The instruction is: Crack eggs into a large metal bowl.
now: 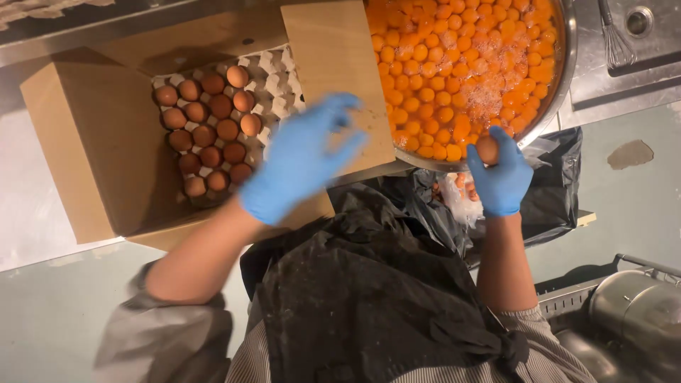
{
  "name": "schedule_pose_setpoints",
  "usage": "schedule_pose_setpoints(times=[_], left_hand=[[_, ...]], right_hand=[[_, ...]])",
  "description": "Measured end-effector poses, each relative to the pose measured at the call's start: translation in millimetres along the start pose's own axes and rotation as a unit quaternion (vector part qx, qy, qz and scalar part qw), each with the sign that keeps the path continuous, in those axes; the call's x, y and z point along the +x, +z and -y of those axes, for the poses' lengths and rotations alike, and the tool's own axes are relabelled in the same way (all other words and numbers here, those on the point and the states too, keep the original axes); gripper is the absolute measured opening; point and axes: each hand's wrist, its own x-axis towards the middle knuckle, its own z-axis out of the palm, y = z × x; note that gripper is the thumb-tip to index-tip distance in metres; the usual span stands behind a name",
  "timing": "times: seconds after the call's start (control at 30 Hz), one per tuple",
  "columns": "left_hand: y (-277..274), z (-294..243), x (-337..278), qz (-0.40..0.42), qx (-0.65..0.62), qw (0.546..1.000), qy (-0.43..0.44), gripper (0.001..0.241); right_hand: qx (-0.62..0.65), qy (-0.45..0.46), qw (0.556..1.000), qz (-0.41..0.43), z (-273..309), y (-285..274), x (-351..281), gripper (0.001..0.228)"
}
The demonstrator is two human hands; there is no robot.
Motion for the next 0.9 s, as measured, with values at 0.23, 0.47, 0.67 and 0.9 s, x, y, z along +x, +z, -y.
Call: schedule_pose_setpoints(times=[0.23, 0.47, 0.67, 0.9], left_hand=[[-44.9, 139.1, -1.6, 0.149, 0.282, 0.938, -0.138, 0.027], [-9.6, 219.7, -12.1, 0.273, 0.398, 0.864, -0.142, 0.046], [11.3, 264.0, -28.8, 0.280, 0.503, 0.807, -0.129, 0.039], [-54.6, 136.0, 6.5, 0.223, 0.282, 0.901, -0.242, 0.033]], right_hand=[[0.028, 0.022, 0.999, -0.010, -38.3, 9.8, -8.4, 0.042], [-0.042, 0.000, 0.999, -0.007, -13.2, 23.7, 34.8, 0.035], [-0.103, -0.014, 0.995, 0.011, -12.2, 21.9, 64.6, 0.039], [-0.063, 0.054, 0.990, -0.111, -63.1, -52.1, 35.1, 0.034]])
